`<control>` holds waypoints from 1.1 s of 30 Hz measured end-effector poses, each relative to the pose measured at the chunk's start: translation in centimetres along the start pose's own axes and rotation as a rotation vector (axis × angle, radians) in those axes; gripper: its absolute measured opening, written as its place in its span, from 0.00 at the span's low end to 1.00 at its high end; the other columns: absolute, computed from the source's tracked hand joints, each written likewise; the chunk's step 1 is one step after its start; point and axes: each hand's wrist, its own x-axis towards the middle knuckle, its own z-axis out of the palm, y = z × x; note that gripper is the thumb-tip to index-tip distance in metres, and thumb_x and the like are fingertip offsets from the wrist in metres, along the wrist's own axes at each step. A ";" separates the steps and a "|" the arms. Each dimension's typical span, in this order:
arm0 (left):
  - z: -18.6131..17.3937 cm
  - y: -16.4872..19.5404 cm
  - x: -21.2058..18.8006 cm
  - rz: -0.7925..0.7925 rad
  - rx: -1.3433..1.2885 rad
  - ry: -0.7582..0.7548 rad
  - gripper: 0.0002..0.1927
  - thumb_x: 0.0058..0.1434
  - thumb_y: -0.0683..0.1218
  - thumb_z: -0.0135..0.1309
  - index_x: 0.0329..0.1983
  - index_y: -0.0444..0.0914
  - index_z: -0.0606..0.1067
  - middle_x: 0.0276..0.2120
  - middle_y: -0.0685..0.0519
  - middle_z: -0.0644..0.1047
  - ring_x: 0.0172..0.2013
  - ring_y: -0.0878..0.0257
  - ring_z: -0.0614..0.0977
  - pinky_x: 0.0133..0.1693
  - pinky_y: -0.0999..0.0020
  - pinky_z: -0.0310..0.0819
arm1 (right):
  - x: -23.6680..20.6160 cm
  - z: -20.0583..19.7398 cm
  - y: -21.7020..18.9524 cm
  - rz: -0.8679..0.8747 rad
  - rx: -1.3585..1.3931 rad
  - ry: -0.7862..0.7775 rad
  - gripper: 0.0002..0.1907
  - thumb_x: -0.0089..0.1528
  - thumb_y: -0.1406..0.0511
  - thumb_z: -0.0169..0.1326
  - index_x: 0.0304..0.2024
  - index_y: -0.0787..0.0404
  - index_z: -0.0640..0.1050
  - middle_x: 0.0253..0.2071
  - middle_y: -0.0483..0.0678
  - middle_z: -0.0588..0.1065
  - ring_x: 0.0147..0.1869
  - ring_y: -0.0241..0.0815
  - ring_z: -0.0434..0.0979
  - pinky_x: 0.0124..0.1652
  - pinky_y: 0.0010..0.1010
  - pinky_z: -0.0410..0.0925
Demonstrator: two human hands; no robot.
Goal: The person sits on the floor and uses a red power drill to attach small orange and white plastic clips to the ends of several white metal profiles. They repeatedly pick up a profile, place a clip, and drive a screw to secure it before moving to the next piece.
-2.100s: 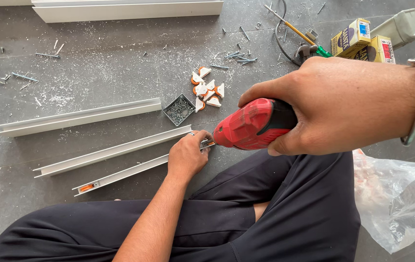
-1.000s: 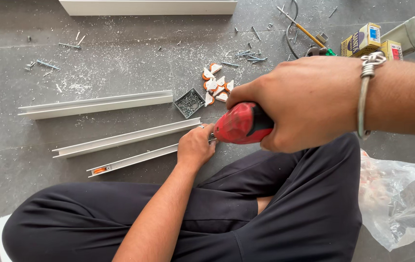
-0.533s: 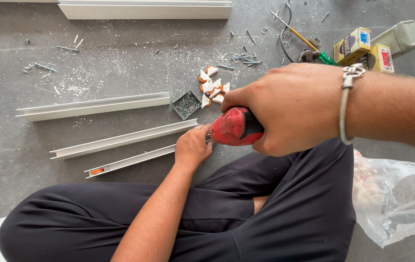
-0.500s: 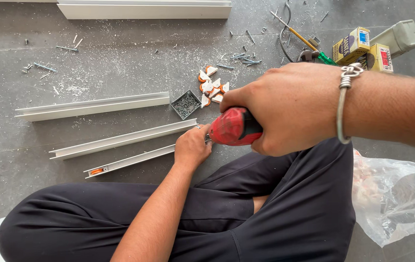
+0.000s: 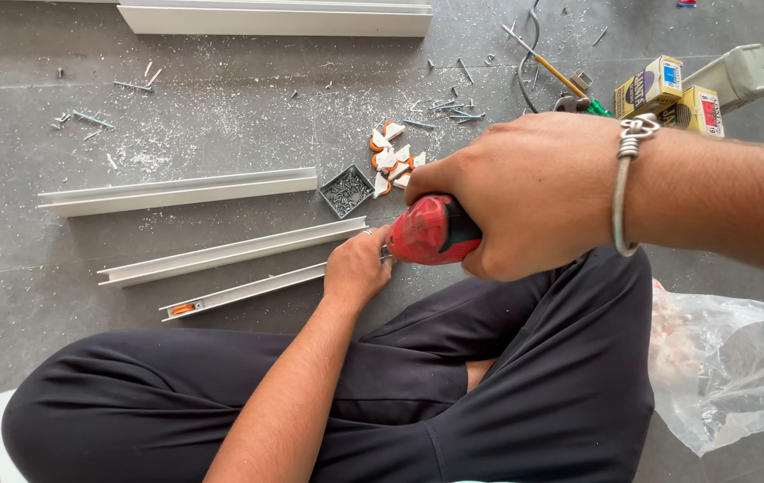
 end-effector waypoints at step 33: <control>0.6 -1.2 0.1 -0.074 0.227 -0.116 0.13 0.53 0.41 0.59 0.43 0.40 0.75 0.43 0.48 0.79 0.47 0.47 0.82 0.45 0.51 0.79 | -1.4 11.4 18.3 0.015 0.993 0.479 0.44 0.47 0.65 0.71 0.67 0.57 0.75 0.47 0.56 0.82 0.39 0.51 0.88 0.43 0.42 0.78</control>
